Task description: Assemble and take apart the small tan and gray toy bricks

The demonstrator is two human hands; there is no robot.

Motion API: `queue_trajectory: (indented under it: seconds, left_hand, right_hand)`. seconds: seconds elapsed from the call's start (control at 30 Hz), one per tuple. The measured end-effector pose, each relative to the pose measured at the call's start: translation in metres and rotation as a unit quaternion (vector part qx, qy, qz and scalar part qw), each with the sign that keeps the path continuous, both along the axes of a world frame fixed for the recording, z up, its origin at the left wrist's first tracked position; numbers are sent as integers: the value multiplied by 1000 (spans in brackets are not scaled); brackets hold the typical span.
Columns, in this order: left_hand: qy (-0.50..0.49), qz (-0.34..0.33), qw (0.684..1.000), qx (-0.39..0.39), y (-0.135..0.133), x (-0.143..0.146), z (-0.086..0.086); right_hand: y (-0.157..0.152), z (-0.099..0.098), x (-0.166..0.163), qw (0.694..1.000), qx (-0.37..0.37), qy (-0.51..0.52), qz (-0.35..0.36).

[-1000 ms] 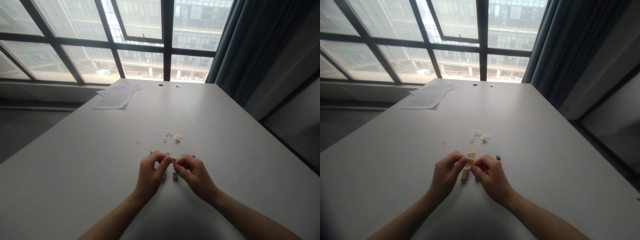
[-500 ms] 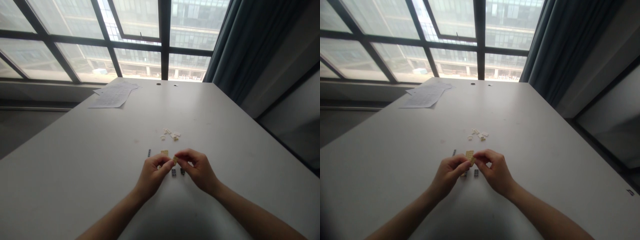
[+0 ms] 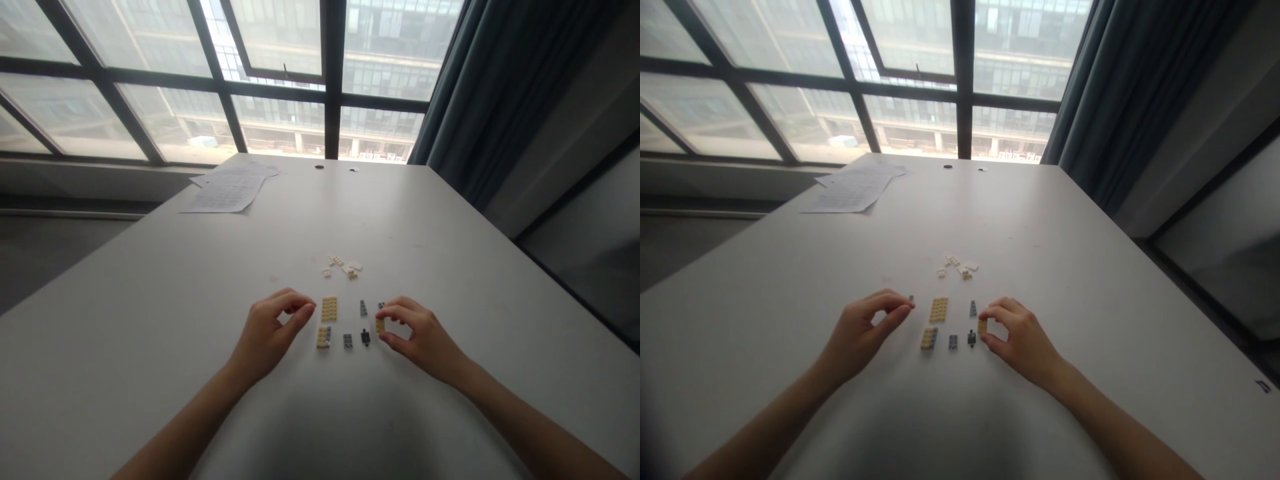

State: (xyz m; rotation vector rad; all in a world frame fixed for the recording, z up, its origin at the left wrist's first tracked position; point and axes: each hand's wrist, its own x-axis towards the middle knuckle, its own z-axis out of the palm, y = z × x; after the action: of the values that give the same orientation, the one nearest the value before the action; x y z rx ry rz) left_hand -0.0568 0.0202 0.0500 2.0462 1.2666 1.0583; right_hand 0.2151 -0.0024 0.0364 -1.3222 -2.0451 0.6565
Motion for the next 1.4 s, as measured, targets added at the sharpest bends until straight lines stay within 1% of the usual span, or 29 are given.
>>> queue_trajectory:
  seconds: [0.07,0.23,0.37,0.57,0.67,0.77,0.83,0.9,1.0,1.07,1.13,1.23,1.33,1.37,1.4]
  left_hand:
    - [21,19,999,19,-1,-11,-10]
    - [60,3,998,30,-5,-22,-37]
    - [62,4,997,39,-3,-23,-46]
    - [49,35,998,32,-1,-24,-47]
    - [47,59,996,46,0,-22,-44]
    - [67,70,994,47,9,-20,-40]
    - [104,58,992,36,22,-15,-37]
    - [152,44,987,28,40,-7,-36]
    - [207,50,977,8,72,9,-38]
    - [221,60,973,7,90,20,-42]
    - [218,62,974,4,102,27,-46]
    - [195,54,979,-2,109,30,-49]
    - [163,40,986,-8,103,29,-46]
    - [143,35,989,-16,98,29,-44]
    - [99,31,994,-37,92,29,-41]
  right_hand:
    - [-2,-8,9,999,-18,-28,2]
    - [-6,-21,18,996,-71,-57,7]
    - [-4,-24,13,995,-83,-52,14]
    - [-2,-26,11,995,-91,-49,16]
    - [-2,-28,13,994,-96,-41,17]
    - [-3,-33,15,995,-92,-18,14]
    - [-4,-37,16,997,-83,2,3]
    - [-4,-40,16,997,-74,20,-11]
    - [-6,-44,16,997,-65,36,-23]
    - [-6,-45,16,997,-57,35,-24]
    - [-7,-45,16,998,-50,27,-25]
    - [-7,-45,15,999,-43,16,-26]
    - [-6,-45,14,999,-38,15,-25]
    - [-6,-45,14,999,-36,18,-25]
    - [-6,-45,15,999,-34,21,-27]
